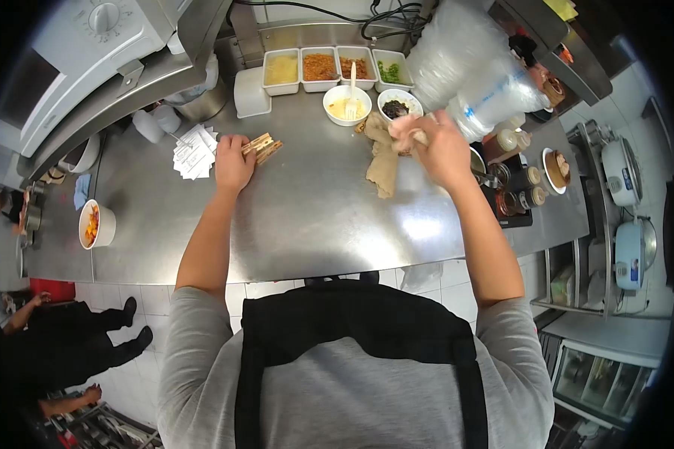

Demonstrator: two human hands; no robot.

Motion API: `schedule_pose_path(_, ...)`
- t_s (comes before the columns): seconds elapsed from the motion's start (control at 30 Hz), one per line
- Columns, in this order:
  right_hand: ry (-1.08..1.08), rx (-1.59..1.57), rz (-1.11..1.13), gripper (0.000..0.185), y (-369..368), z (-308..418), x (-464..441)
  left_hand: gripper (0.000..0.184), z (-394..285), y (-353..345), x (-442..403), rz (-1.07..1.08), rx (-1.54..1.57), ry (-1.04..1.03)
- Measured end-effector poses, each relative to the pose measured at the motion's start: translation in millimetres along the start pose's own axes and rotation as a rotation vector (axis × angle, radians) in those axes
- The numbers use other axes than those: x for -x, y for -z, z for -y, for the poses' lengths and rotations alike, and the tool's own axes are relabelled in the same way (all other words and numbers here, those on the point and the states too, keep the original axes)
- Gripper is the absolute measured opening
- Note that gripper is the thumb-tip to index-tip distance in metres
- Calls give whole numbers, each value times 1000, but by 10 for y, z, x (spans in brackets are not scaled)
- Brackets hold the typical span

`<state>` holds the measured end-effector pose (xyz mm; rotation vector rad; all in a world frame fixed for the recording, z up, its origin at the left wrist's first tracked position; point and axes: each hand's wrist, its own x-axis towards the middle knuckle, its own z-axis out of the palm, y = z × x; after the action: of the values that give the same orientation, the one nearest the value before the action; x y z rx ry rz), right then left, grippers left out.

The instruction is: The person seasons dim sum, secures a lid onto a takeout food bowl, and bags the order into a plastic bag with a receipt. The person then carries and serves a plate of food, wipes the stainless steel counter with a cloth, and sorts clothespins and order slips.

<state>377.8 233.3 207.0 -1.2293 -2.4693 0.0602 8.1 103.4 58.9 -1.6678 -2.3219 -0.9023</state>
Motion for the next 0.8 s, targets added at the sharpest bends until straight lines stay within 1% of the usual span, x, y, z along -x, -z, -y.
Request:
schedule_pose_path(0.07, -168, 119, 168, 25, -257, 61, -6, 29, -106, -21, -103, -15, 53, -20)
schedule_pose_path(0.1, -251, 178, 251, 26, -448, 76, -5, 33, -227, 0, -103, 18, 48, -37)
schedule_pose_path(0.17, -240, 208, 229, 31, -896, 46, 66, 33, -238, -63, -77, 130, 36, -98)
schedule_pose_path(0.2, -233, 221, 220, 33, -957, 74, 84, 33, -237, -91, -46, 186, 27, -126)
schedule_pose_path(0.3, -196, 72, 25, 32, -983, 34, 185, 30, -111, -115, 112, 36, 40, -87)
schedule_pose_path(0.33, -226, 22, -56, 32, -809, 97, 219, 30, -91, -99, 151, -7, 55, -73)
schedule_pose_path(0.4, -288, -74, -211, 31, -349, 166, 320, 30, -106, -56, 226, -26, 80, -43)
schedule_pose_path(0.47, -251, -74, -407, 26, -26, 23, 475, 30, -183, 50, 273, -48, 130, -53)
schedule_pose_path(0.53, -259, -232, -381, 26, 557, -72, 697, 30, -466, 123, 330, -71, 209, -106)
schedule_pose_path(0.57, -258, -195, -435, 25, 746, -180, 864, 30, -636, 142, 362, -32, 229, -129)
schedule_pose_path(0.6, -258, -155, -489, 24, 932, -276, 1047, 31, -796, 126, 397, -23, 256, -207)
schedule_pose_path(0.63, -289, -331, -447, 24, 1206, -289, 1223, 33, -952, 82, 434, -13, 285, -284)
schedule_pose_path(0.67, -319, -505, -403, 24, 1451, -304, 1424, 34, -1100, 13, 467, 15, 328, -319)
schedule_pose_path(0.7, -304, -715, -362, 26, 1602, -389, 1667, 34, -1242, -58, 492, 44, 371, -356)
schedule_pose_path(0.73, -285, -924, -322, 27, 1721, -493, 1929, 35, -1375, -124, 521, 93, 399, -395)
schedule_pose_path(0.8, -277, -1265, -285, 31, 1668, -749, 2519, 35, -1609, -280, 559, 183, 469, -477)
